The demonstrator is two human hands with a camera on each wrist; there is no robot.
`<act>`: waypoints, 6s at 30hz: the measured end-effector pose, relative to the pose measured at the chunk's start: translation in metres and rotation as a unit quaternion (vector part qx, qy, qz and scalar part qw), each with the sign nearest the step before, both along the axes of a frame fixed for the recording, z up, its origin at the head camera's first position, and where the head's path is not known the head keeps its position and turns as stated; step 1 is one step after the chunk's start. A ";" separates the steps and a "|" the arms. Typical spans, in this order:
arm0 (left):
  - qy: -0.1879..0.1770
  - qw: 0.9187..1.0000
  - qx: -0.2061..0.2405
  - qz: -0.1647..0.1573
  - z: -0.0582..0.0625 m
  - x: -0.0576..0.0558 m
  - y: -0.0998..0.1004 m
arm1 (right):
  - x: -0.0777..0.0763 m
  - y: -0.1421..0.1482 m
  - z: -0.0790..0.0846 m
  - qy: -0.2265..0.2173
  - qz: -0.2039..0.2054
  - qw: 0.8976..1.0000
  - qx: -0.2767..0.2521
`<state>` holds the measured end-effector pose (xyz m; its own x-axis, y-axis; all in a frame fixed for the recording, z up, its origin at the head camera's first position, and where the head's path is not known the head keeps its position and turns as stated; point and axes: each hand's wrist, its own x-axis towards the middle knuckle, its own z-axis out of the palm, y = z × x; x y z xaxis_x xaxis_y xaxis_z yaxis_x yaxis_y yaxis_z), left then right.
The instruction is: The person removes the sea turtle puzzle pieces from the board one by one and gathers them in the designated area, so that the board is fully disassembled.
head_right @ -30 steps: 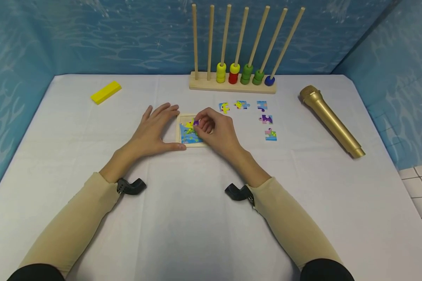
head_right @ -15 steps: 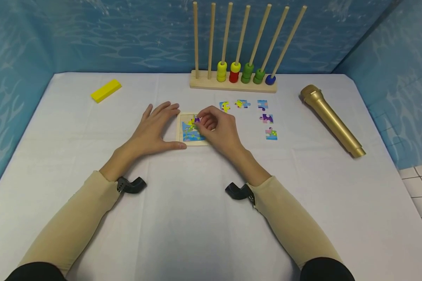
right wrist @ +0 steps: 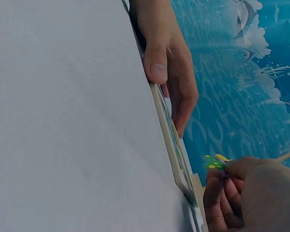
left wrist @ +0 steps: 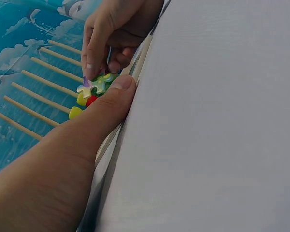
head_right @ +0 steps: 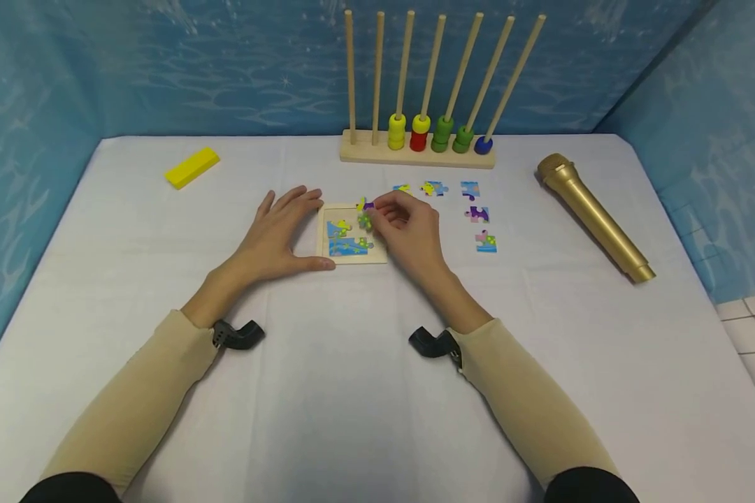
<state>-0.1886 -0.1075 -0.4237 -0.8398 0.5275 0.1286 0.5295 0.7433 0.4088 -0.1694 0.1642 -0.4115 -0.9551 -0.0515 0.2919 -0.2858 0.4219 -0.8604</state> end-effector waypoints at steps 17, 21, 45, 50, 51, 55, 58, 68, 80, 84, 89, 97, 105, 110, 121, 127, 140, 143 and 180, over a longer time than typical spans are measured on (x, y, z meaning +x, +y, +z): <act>0.000 1.000 -0.012 0.003 0.000 0.000 0.001 | 0.009 0.084 0.002 0.014 -0.159 0.980 0.118; 0.002 1.000 -0.010 0.003 0.000 0.000 0.000 | 0.007 0.086 -0.001 0.021 -0.163 0.976 0.141; 0.000 1.000 -0.010 0.003 0.002 0.000 0.001 | 0.016 0.041 -0.005 0.049 -0.060 0.997 0.024; -0.007 1.000 -0.007 0.004 0.002 0.001 0.001 | 0.015 0.020 -0.008 0.050 -0.029 0.998 0.026; -0.007 1.000 -0.006 0.004 0.002 0.001 0.002 | 0.014 0.016 -0.008 0.054 -0.025 0.998 0.028; -0.002 1.000 -0.004 0.002 0.002 0.001 0.001 | 0.010 0.001 -0.008 0.060 -0.011 0.998 0.026; 0.001 1.000 -0.001 0.002 0.002 0.001 0.000 | 0.006 -0.007 -0.008 0.059 -0.003 0.998 0.022; 0.006 1.000 0.006 -0.003 -0.001 0.001 0.001 | -0.002 -0.024 -0.007 0.057 0.041 0.996 0.055; 0.001 1.000 -0.004 0.003 0.000 0.000 0.003 | -0.001 -0.026 -0.004 0.022 0.087 0.986 0.142; -0.001 1.000 -0.001 0.001 0.001 -0.001 0.003 | -0.002 -0.026 -0.001 0.000 0.095 0.985 0.142; 0.004 1.000 -0.003 0.003 -0.001 -0.003 0.004 | -0.004 -0.026 0.001 -0.018 0.106 0.983 0.146; 0.005 1.000 -0.003 0.006 -0.002 -0.001 0.003 | -0.002 -0.027 -0.004 -0.006 0.102 0.987 0.125; -0.002 1.000 -0.002 0.005 -0.003 0.000 0.001 | 0.000 -0.028 -0.009 0.005 0.075 0.994 0.084; -0.002 1.000 -0.001 0.003 -0.005 0.001 -0.001 | 0.001 -0.028 -0.010 0.015 0.071 0.997 0.034; 0.000 1.000 -0.002 0.003 -0.004 0.001 0.001 | 0.008 -0.004 -0.010 0.007 0.027 0.998 -0.050; 0.004 1.000 -0.005 0.005 -0.003 -0.002 0.003 | 0.010 0.024 -0.008 0.030 -0.044 0.999 -0.007; -0.002 1.000 -0.009 0.010 -0.002 0.001 0.004 | 0.006 0.045 -0.010 0.062 -0.109 0.988 0.085; -0.001 1.000 -0.008 0.010 -0.002 0.001 0.004 | 0.006 0.045 -0.010 0.065 -0.111 0.988 0.086; 0.004 1.000 -0.011 0.008 -0.002 0.000 0.003 | 0.020 0.005 -0.010 0.043 0.087 0.986 0.135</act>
